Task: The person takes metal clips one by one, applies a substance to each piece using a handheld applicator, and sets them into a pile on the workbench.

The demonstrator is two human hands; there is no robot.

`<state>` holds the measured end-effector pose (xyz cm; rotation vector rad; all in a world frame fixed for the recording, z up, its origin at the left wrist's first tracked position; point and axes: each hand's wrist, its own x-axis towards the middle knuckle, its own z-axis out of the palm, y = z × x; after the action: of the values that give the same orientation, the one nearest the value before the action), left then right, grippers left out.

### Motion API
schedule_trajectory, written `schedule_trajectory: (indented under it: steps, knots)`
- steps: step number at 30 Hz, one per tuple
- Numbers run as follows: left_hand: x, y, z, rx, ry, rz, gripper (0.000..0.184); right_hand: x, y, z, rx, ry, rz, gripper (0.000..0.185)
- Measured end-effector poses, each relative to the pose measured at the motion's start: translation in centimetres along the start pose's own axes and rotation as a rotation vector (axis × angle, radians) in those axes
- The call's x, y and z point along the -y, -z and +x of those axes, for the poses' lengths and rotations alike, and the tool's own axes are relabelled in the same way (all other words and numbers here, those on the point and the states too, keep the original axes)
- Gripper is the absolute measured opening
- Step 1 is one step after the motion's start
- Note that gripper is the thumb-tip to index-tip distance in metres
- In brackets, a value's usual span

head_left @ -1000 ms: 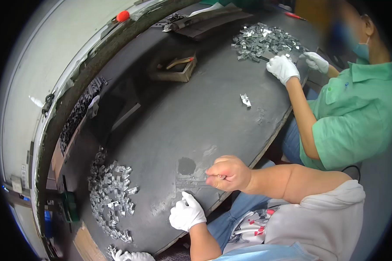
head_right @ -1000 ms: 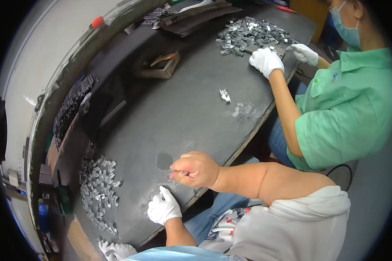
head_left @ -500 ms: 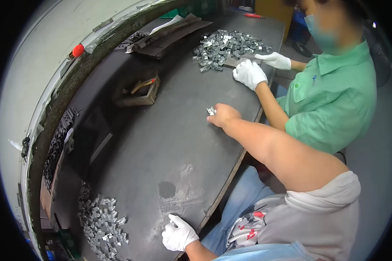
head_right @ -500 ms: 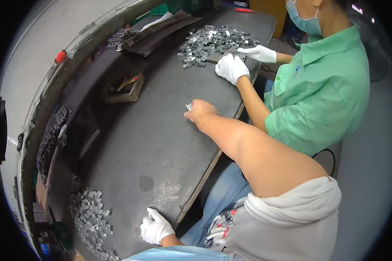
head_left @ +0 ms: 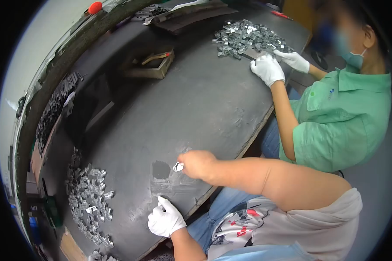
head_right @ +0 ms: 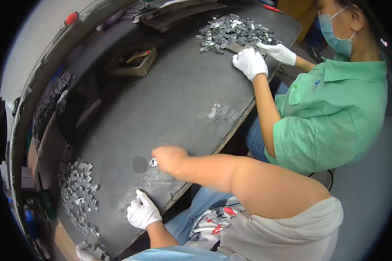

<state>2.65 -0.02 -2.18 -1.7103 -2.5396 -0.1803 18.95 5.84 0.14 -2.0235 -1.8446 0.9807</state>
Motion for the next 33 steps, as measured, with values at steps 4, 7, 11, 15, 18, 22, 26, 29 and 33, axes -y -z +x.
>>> schedule_trajectory:
  steps: [4, 7, 11, 15, 18, 22, 26, 29, 33]
  knots:
    - [0.4, -0.9, -0.1, -0.128, -0.185, -0.161, 0.029, 1.3, -1.4, -1.1, 0.143, 0.030, 0.034, 0.022]
    - [0.1, -2.2, -0.1, -0.342, -0.375, -0.240, 0.026, 2.5, 0.5, -3.2, 0.094, 0.130, 0.296, 0.019]
    - [-1.6, -2.4, 0.2, -0.219, -0.305, -0.243, 0.026, 1.3, 1.2, -4.2, -0.287, 0.420, 0.826, 0.015]
    - [-1.8, -1.7, 0.3, -0.225, -0.425, -0.281, 0.021, -0.6, 0.8, -3.9, -0.517, 0.518, 0.737, 0.017]
    - [-2.5, -1.0, 0.2, -0.213, -0.388, -0.279, 0.019, -1.5, 2.0, -4.0, -0.569, 0.443, 0.477, 0.021]
    - [-1.9, -1.6, 0.8, -0.178, -0.383, -0.340, 0.023, -1.0, 3.2, -4.1, -0.404, 0.174, 0.632, 0.027]
    - [-1.8, -2.2, 0.8, -0.182, -0.367, -0.329, 0.024, -1.4, 2.2, -4.1, -0.415, 0.187, 0.617, 0.028]
    - [-2.5, -1.7, 0.9, -0.137, -0.330, -0.275, 0.024, -0.3, 2.4, -4.0, -0.349, 0.058, 0.746, 0.024]
    - [-3.0, -1.8, 1.2, -0.103, -0.318, -0.254, 0.022, 0.9, 1.6, -3.3, -0.307, 0.234, 0.960, 0.018]
